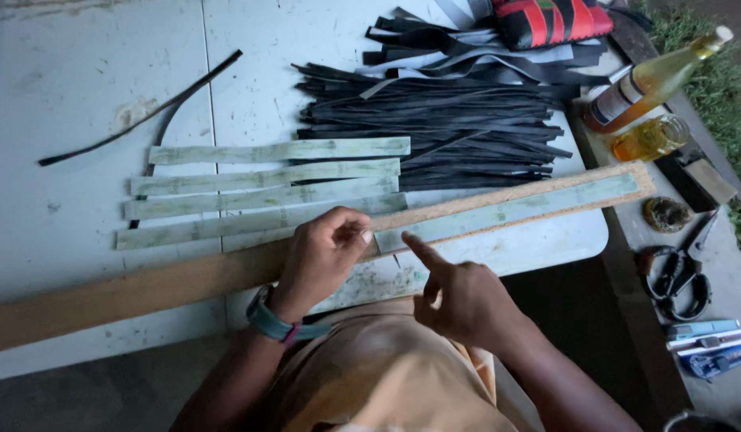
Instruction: The person repeatedly applies adhesive from a small jar to a wooden stick and presses black rubber strips onto it. They use a ruler to align the strips and a pair of scissors to trim excess material. The finished strips are placed on a white table.
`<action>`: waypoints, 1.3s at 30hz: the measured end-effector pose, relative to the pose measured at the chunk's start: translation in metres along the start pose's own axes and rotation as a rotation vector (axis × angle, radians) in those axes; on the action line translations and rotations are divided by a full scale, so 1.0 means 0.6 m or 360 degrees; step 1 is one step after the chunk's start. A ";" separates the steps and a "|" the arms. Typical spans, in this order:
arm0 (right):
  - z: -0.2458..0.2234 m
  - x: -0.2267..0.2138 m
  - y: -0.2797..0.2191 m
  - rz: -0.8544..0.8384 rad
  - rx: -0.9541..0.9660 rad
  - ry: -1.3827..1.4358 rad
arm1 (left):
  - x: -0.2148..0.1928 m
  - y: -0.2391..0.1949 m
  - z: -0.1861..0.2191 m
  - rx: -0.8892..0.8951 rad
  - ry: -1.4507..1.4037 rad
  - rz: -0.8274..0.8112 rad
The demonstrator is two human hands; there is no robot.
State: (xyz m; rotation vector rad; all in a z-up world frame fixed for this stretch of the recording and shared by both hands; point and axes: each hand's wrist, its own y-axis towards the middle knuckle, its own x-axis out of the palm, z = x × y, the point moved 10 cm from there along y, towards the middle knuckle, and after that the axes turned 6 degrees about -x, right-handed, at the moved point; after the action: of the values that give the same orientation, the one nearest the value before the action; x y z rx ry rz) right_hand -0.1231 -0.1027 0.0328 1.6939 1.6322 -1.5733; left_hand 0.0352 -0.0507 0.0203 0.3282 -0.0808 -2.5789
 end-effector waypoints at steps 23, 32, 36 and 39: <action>0.087 -0.078 -0.079 0.0849 -0.0155 -0.0389 | 0.025 -0.003 0.056 0.0053 0.0546 0.0026; 0.263 -0.065 -0.137 0.1053 0.0286 -0.0381 | 0.036 -0.012 0.049 0.0071 0.0805 0.0021; 0.314 -0.073 -0.134 0.1087 0.0445 -0.0383 | 0.037 -0.005 0.046 0.0020 0.0744 0.0025; 0.319 -0.085 -0.129 0.1092 0.0529 -0.0275 | 0.038 0.001 0.031 -0.0136 0.0644 0.0002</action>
State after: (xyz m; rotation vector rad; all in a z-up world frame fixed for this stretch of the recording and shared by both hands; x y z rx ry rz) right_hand -0.2663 -0.2596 0.0424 1.9206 0.6088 -1.6041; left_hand 0.0120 -0.0630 0.0333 0.8065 0.1749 -2.4535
